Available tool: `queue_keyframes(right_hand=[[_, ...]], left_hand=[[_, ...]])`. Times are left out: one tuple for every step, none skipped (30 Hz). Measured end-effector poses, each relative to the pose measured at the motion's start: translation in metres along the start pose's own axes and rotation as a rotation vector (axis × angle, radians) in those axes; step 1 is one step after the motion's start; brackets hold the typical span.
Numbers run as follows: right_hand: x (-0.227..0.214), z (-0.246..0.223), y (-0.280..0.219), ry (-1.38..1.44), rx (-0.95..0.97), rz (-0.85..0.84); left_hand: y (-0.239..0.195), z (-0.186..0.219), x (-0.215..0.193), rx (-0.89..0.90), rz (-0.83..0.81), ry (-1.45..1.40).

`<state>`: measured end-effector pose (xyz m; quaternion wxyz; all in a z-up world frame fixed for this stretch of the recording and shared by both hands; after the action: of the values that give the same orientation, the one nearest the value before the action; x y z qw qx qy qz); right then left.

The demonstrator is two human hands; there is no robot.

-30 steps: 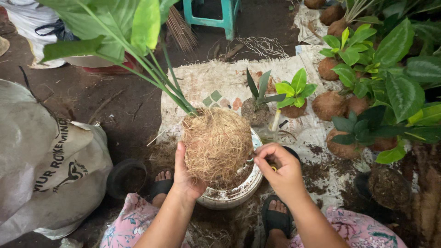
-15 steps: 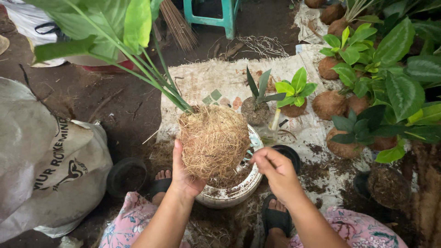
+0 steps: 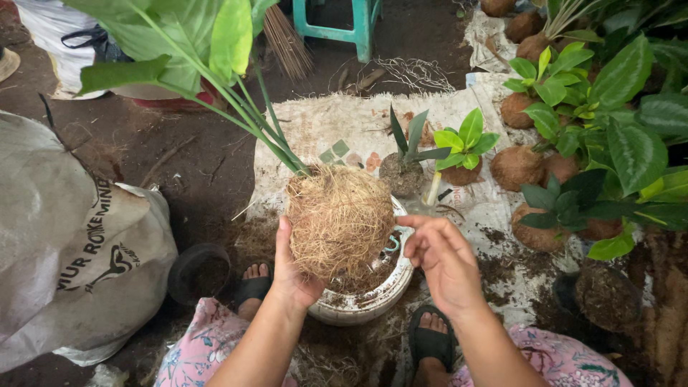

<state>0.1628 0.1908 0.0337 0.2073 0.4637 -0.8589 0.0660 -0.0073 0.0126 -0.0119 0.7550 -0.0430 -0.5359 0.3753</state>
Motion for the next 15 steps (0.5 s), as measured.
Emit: queue_keyframes(right_hand=[[0.001, 0.002, 0.001, 0.004, -0.013, 0.009], [0.002, 0.004, 0.002, 0.007, -0.026, 0.019], [0.003, 0.006, 0.004, -0.04, -0.025, 0.048], [0.004, 0.007, 0.005, -0.088, -0.023, 0.075], [0.005, 0.009, 0.006, -0.135, -0.021, 0.103], [0.007, 0.009, 0.007, -0.214, -0.07, 0.064], [0.01, 0.008, 0.008, -0.292, -0.118, 0.025], [0.014, 0.007, 0.007, -0.37, -0.167, -0.013], [0.016, 0.006, 0.007, -0.396, -0.202, -0.027], [0.02, 0.004, 0.006, -0.422, -0.238, -0.041], [0.022, 0.002, 0.005, -0.449, -0.274, -0.055], [0.025, -0.001, 0.004, -0.469, -0.291, -0.069], [0.028, -0.003, 0.002, -0.489, -0.307, -0.083], [0.03, -0.006, 0.002, -0.51, -0.324, -0.098], [0.032, -0.008, 0.001, -0.549, -0.356, -0.078]], left_hand=[[0.0, 0.0, 0.0, 0.002, -0.015, 0.003], [-0.001, -0.001, 0.0, 0.004, -0.029, 0.005], [-0.001, -0.001, 0.0, 0.006, -0.044, 0.007], [-0.001, -0.002, -0.001, 0.006, -0.047, 0.011], [-0.001, -0.002, -0.001, 0.007, -0.051, 0.015], [0.0, -0.003, -0.001, 0.007, -0.055, 0.02], [0.0, -0.003, -0.001, 0.006, -0.055, 0.019], [0.0, -0.004, -0.001, 0.005, -0.056, 0.019], [0.0, -0.004, -0.001, 0.003, -0.056, 0.019], [0.0, -0.004, -0.001, -0.003, -0.056, 0.013], [-0.001, -0.004, -0.001, -0.008, -0.056, 0.006], [-0.001, -0.004, -0.001, -0.013, -0.056, -0.001], [0.0, -0.003, -0.001, -0.012, -0.062, -0.015], [0.0, -0.002, 0.0, -0.011, -0.069, -0.031], [0.001, -0.002, 0.0, -0.009, -0.075, -0.047]])
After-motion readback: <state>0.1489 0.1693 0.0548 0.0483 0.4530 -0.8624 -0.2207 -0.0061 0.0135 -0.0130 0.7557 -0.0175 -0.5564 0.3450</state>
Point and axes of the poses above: each hand's wrist, its own y-axis towards the middle knuckle, its own x-axis out of the palm, z = x × y, the point moved 2 cm from there along y, towards the middle knuckle, and after that the axes turned 1 degree about -z, right-handed, at the moved point
